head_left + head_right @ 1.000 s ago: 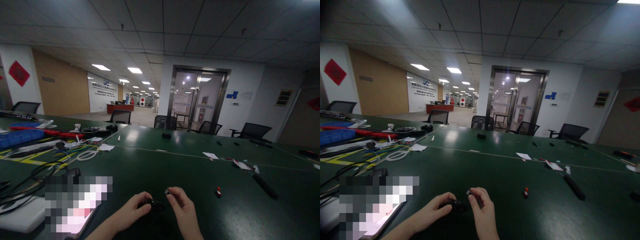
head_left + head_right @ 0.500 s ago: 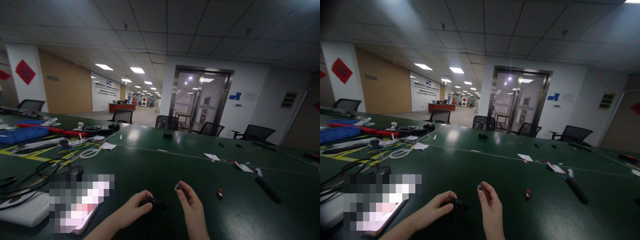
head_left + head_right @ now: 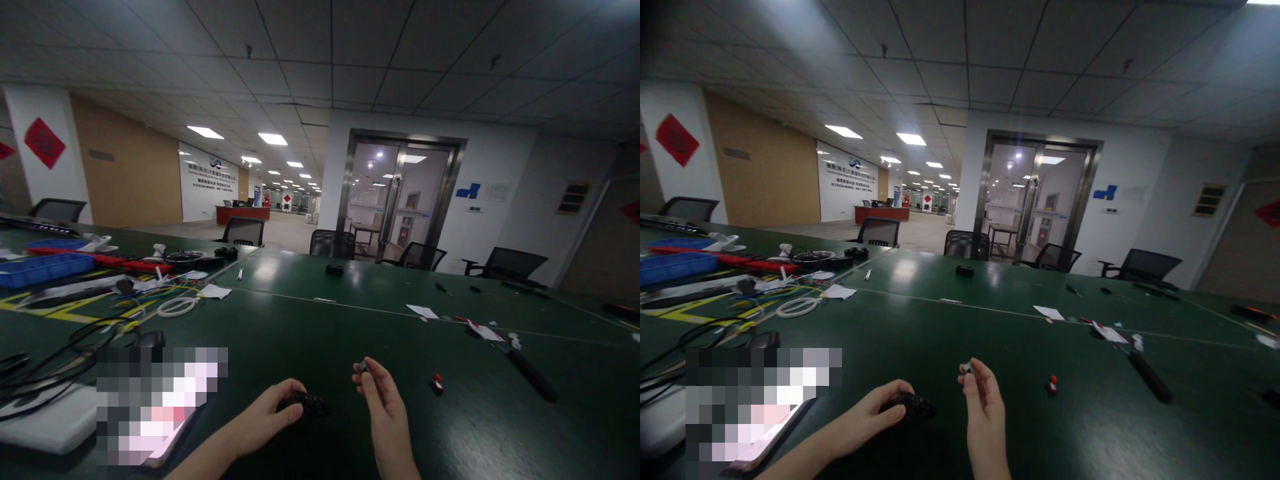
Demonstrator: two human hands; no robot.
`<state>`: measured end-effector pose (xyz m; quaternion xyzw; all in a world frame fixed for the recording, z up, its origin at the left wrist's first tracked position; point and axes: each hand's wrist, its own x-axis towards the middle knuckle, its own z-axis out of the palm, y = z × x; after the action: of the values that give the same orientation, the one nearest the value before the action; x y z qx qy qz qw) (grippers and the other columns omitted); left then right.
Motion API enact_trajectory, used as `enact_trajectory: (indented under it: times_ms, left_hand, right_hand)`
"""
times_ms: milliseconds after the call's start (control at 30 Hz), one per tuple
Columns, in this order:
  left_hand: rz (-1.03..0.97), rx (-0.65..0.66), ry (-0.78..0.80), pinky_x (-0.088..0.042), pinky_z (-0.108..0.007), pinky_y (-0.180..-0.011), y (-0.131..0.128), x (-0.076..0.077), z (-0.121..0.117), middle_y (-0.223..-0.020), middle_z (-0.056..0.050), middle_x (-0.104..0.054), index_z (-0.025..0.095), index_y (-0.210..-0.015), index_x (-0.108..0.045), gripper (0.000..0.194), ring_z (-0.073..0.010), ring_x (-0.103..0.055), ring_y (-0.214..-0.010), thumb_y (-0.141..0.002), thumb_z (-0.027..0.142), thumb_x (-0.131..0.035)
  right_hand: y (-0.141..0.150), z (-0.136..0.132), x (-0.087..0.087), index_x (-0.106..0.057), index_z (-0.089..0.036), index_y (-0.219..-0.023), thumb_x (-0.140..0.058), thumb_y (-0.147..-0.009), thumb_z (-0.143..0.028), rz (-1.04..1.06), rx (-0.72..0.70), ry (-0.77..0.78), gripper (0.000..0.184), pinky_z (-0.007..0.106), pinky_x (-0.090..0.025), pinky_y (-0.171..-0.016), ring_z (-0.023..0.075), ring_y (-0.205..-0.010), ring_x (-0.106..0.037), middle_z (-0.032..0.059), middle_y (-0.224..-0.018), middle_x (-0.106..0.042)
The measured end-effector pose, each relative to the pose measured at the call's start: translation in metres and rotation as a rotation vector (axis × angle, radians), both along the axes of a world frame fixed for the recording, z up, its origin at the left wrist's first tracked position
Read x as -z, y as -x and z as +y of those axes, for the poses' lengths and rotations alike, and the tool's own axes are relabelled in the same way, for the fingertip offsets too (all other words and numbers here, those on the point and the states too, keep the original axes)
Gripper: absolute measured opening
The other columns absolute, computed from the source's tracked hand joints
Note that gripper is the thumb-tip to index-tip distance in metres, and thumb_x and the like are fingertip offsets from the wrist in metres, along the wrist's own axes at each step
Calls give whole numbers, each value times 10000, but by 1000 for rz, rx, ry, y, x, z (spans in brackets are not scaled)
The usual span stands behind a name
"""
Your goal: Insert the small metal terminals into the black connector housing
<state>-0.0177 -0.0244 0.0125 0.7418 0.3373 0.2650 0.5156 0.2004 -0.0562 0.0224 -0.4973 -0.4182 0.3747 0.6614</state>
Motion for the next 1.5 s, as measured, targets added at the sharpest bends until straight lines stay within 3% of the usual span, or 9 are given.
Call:
enact_trajectory:
  times_ms: [367, 700, 1167, 1300, 1500]
  left_hand:
    - [9, -5, 8, -370, -268, -742, 0, -1, 0, -917, -3, -563, 202, -1034, -491, 305, -171, -499, -853, -829, 427, -476]
    - [-6, -7, 11, -366, -261, -725, 0, 3, 2, -882, 4, -559, 202, -1031, -484, 320, -161, -493, -822, -824, 446, -472]
    - [-7, -9, 20, -371, -263, -733, 0, -1, -1, -899, 3, -559, 199, -1032, -490, 276, -164, -491, -836, -829, 385, -482]
    - [32, -4, -37, -374, -279, -775, 0, -5, -3, -952, -9, -561, 202, -1049, -485, 270, -176, -496, -881, -825, 354, -485]
    - [249, -146, -227, -336, -334, -880, -3, -8, -3, -1060, -37, -521, 218, -1018, -544, 291, -221, -449, -989, -740, 295, -581]
  right_hand:
    - [-2, 0, 3, -590, -211, -1066, -560, -714, -516, -65, 37, 10, 467, 308, -474, -697, 196, -815, -580, 55, -961, -643]
    - [-2, 1, 4, -583, -204, -1079, -537, -712, -551, -6, 47, 34, 507, 320, -482, -662, 200, -781, -579, 69, -927, -644]
    - [0, 1, 5, -529, -227, -1125, -541, -732, -512, -41, 0, 54, 486, 321, -467, -699, 188, -804, -563, 48, -969, -626]
    - [0, 3, 6, -530, -227, -1126, -576, -715, -486, -43, -13, 71, 488, 335, -464, -738, 205, -863, -571, 53, -1030, -624]
    - [-1, 3, 7, -573, -206, -1081, -623, -665, -489, -54, -29, 95, 506, 347, -466, -757, 227, -897, -578, 59, -1037, -636]
